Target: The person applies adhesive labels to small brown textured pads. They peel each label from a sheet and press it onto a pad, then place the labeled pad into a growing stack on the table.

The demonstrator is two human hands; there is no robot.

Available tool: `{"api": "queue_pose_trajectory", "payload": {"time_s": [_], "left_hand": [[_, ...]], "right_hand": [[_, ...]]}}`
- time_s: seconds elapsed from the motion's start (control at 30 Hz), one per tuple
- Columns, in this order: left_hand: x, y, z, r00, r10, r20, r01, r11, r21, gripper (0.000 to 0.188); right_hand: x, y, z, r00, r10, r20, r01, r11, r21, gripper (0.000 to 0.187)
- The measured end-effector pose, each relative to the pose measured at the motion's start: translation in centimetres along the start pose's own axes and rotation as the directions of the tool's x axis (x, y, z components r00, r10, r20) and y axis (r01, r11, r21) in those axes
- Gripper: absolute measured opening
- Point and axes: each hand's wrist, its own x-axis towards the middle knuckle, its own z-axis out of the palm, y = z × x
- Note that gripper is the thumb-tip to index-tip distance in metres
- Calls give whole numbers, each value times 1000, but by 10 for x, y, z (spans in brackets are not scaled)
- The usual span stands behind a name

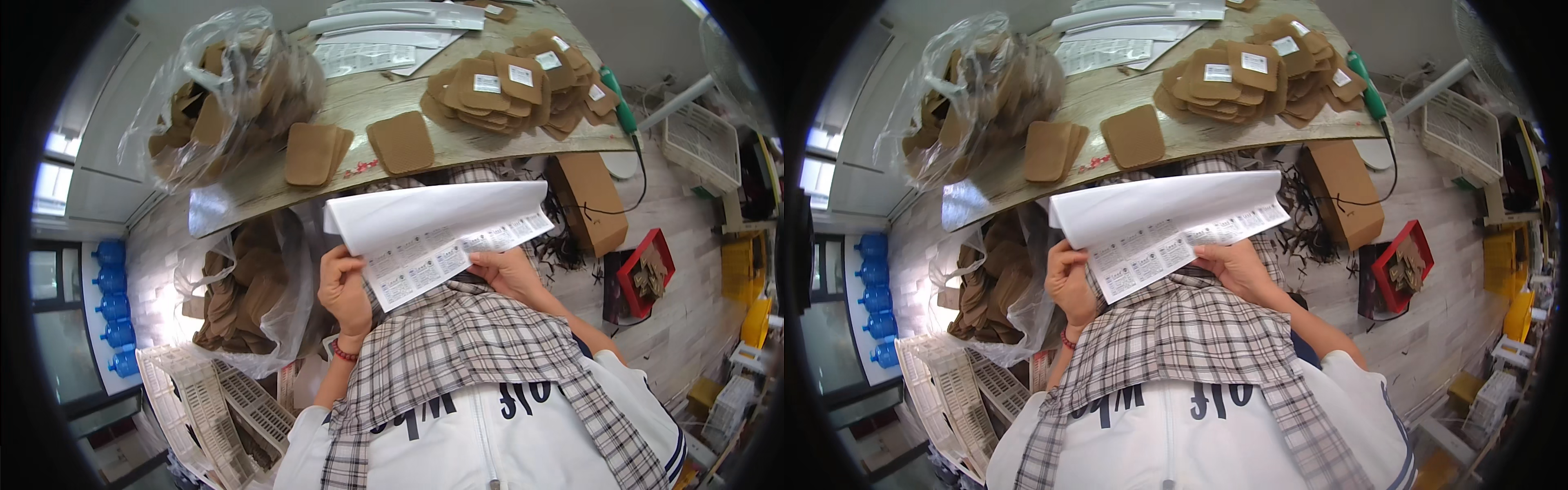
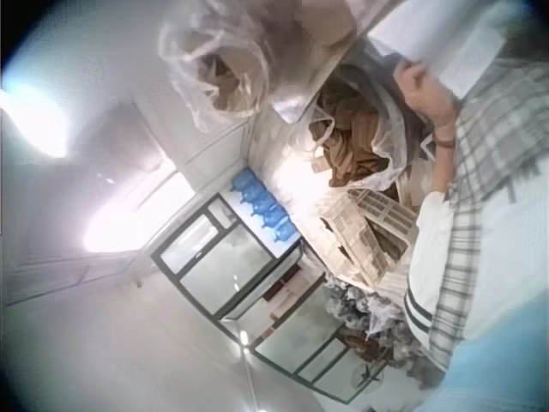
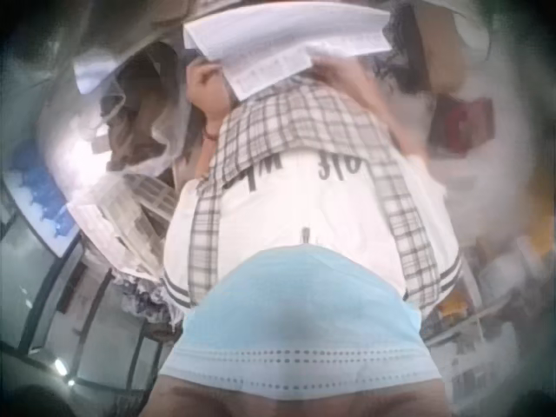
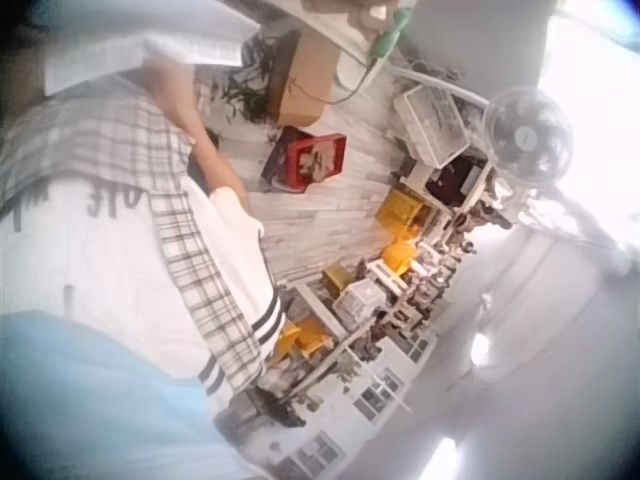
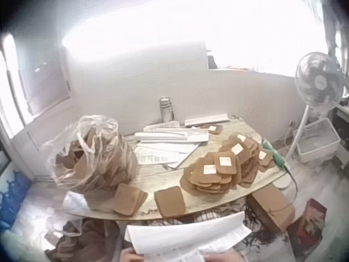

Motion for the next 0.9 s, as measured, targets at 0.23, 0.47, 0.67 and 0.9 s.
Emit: {"api": "queue_pose_trajectory", "payload": {"time_s": [0.23, 0.47, 0.67, 0.9], "left_hand": [[-7, -2, 7, 963, -192, 188, 183, 981, 62, 27], [26, -37, -48, 862, -440, 253, 508, 741, -439, 52], [32, -72, -72, 868, -410, 281, 497, 704, -507, 52], [26, -82, -90, 810, -395, 433, 587, 549, -595, 56]], "right_hand": [[-11, -8, 7, 999, -26, -25, 21, 986, -168, 38], [-41, -56, -76, 950, -233, -206, 135, 906, -401, 29], [-35, -89, -35, 917, -398, -10, 387, 898, -208, 40], [-30, -77, 50, 775, -591, 222, 524, 408, -748, 79]]}}
